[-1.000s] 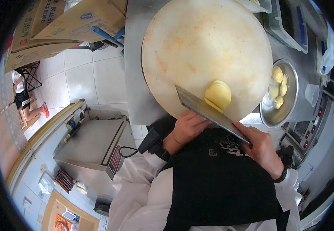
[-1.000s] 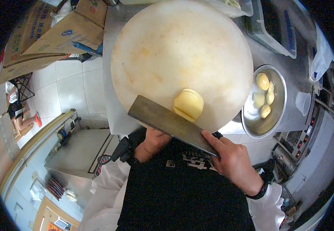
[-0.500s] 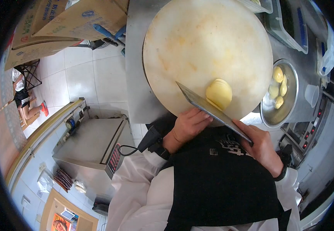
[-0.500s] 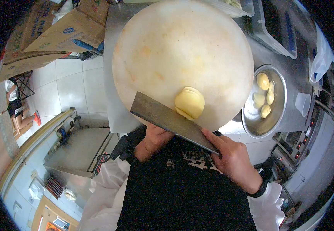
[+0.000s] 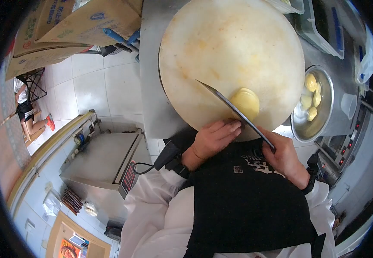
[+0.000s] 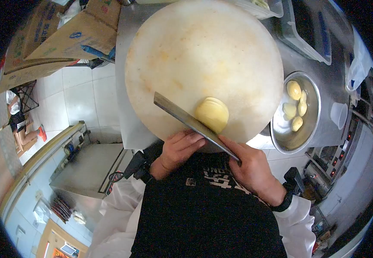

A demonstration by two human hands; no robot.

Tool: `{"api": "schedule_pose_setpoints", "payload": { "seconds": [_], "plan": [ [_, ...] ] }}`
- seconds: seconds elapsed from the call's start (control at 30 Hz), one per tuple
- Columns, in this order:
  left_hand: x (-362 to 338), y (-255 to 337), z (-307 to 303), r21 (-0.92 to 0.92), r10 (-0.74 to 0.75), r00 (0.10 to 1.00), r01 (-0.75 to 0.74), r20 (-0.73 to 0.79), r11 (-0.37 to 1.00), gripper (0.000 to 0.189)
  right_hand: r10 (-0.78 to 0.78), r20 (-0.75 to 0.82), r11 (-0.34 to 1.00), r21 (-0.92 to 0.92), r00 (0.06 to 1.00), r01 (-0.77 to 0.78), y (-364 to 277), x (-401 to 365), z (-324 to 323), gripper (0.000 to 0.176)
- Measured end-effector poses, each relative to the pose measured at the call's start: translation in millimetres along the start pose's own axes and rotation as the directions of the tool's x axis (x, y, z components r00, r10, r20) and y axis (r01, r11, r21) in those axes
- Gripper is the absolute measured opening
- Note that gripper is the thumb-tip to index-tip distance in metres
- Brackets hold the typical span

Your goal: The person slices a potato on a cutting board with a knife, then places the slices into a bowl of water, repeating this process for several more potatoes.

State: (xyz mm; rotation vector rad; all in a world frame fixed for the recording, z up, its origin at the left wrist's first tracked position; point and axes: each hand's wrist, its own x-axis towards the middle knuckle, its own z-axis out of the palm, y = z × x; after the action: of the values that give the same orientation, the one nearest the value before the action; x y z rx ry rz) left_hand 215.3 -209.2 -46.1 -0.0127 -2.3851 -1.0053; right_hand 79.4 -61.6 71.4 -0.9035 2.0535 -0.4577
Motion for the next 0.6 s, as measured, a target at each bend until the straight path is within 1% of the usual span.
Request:
{"api": "schedule_pose_setpoints", "payload": {
  "seconds": [0.1,0.23,0.3,0.37,0.43,0.53,0.6],
  "plan": [
    [-2,0,-2,-0.003,-0.007,1.000,0.007,0.005,1.000,0.016,-0.039,-0.004,0.999,-0.019,0.999,0.039,-5,-9,-7,0.060],
    [0,0,-3,-0.031,0.007,1.000,-0.007,0.002,0.999,0.016,-0.024,0.030,0.998,-0.066,0.999,0.026,-8,-16,-14,0.063],
    [1,0,-2,-0.050,-0.002,1.000,0.002,-0.005,0.999,0.015,-0.041,0.002,0.998,-0.038,0.999,0.041,-9,-15,-12,0.065],
    [2,-1,-4,-0.067,-0.015,1.000,0.014,-0.010,0.998,0.015,-0.035,0.019,0.999,-0.031,0.999,0.035,-10,-16,-13,0.065],
    [4,-1,-5,-0.060,0.012,0.999,-0.014,-0.032,0.998,0.016,-0.027,0.036,0.999,-0.026,0.999,0.028,-11,-16,-13,0.065],
    [5,-1,-6,-0.060,0.006,1.000,-0.007,-0.010,0.998,0.017,-0.006,0.048,1.000,-0.009,0.999,0.007,-11,-16,-13,0.063],
    [3,-1,-4,-0.059,0.003,1.000,-0.003,-0.006,0.998,0.017,-0.015,0.010,1.000,-0.008,1.000,0.015,-10,-16,-11,0.063]
  ]
}}
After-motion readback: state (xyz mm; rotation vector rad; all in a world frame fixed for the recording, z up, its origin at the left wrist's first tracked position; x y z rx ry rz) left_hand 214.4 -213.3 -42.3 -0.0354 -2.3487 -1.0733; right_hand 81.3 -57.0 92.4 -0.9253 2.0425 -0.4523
